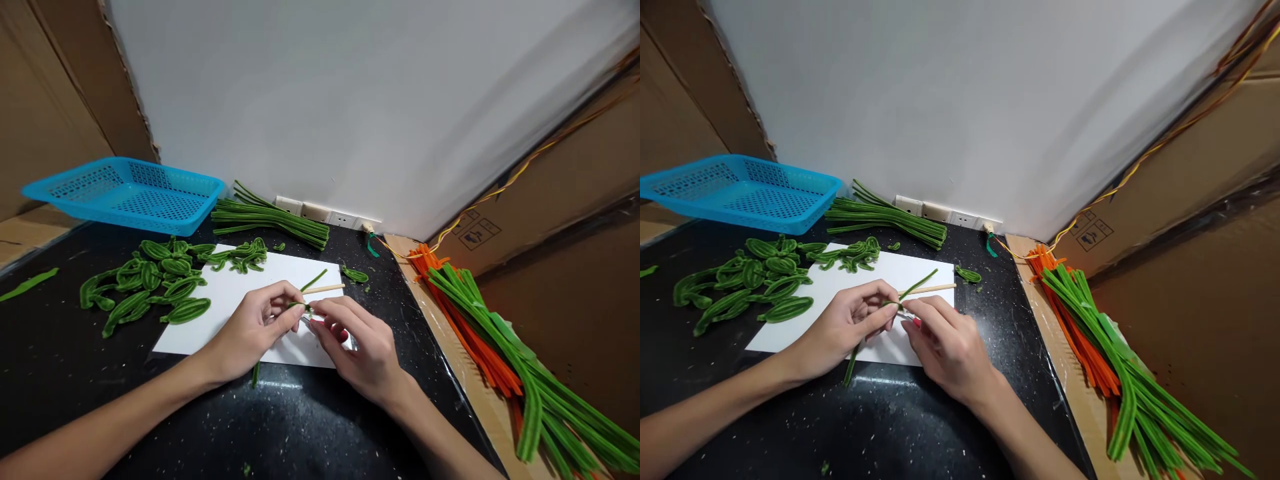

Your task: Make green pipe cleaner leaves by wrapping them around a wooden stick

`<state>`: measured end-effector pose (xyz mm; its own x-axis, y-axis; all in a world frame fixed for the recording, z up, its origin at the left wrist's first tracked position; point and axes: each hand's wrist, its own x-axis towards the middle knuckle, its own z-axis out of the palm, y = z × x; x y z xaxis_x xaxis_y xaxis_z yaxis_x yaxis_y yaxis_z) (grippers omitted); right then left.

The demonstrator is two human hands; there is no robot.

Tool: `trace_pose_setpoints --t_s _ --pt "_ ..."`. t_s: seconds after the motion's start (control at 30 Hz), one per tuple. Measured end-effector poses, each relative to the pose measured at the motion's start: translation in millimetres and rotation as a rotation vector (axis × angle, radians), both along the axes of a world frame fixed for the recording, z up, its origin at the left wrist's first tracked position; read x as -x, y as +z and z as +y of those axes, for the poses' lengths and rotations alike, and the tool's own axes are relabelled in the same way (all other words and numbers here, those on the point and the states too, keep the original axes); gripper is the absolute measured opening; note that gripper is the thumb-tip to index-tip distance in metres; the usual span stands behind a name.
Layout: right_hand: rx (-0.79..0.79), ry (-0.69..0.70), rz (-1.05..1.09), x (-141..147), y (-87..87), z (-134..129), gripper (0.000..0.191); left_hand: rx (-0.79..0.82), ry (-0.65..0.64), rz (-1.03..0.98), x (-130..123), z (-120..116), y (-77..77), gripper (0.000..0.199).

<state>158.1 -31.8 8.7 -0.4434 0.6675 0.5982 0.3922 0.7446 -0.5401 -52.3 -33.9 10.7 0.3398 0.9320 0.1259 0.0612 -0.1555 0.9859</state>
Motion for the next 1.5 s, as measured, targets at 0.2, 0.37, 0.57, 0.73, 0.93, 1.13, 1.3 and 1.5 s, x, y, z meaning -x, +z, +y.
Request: trace_pose_setpoints --t_s 0.2,0.37,0.57,0.73,0.93,1.13,1.3,1.5 --pt "-0.296 -0.036 -0.119 -7 -6.8 7 0.014 0.083 -0.054 -0.061 0 2 2.6 0.023" --pt "-0.369 -0.040 -0.144 -5 -6.3 6 0.019 0.128 -0.093 -0.082 0 3 4.6 0.026" --pt "-0.418 -0.068 -0.135 -6 -2.0 5 0.016 0.242 -0.181 -0.178 -1 4 8.0 0.030" --pt "-0.432 -0.033 -0.159 -9 -2.5 7 0.018 0.279 -0.173 -0.222 -2 4 5.9 0.030" --pt "-0.373 -0.074 -0.193 -1 -7.3 4 0.014 0.231 -0.136 -0.164 -1 2 1.0 0.027" --pt "0.110 -0.112 0.003 14 3.3 -9 0.016 -0.001 -0.072 0.028 3 0 5.4 0.017" --pt "0.731 0.003 0.120 16 20.4 -11 0.028 -0.260 -0.104 0.251 9 -1 9.7 0.015" --pt "1.157 0.132 0.237 8 18.3 -3 0.042 -0.625 -0.242 0.412 16 2 5.4 0.023"
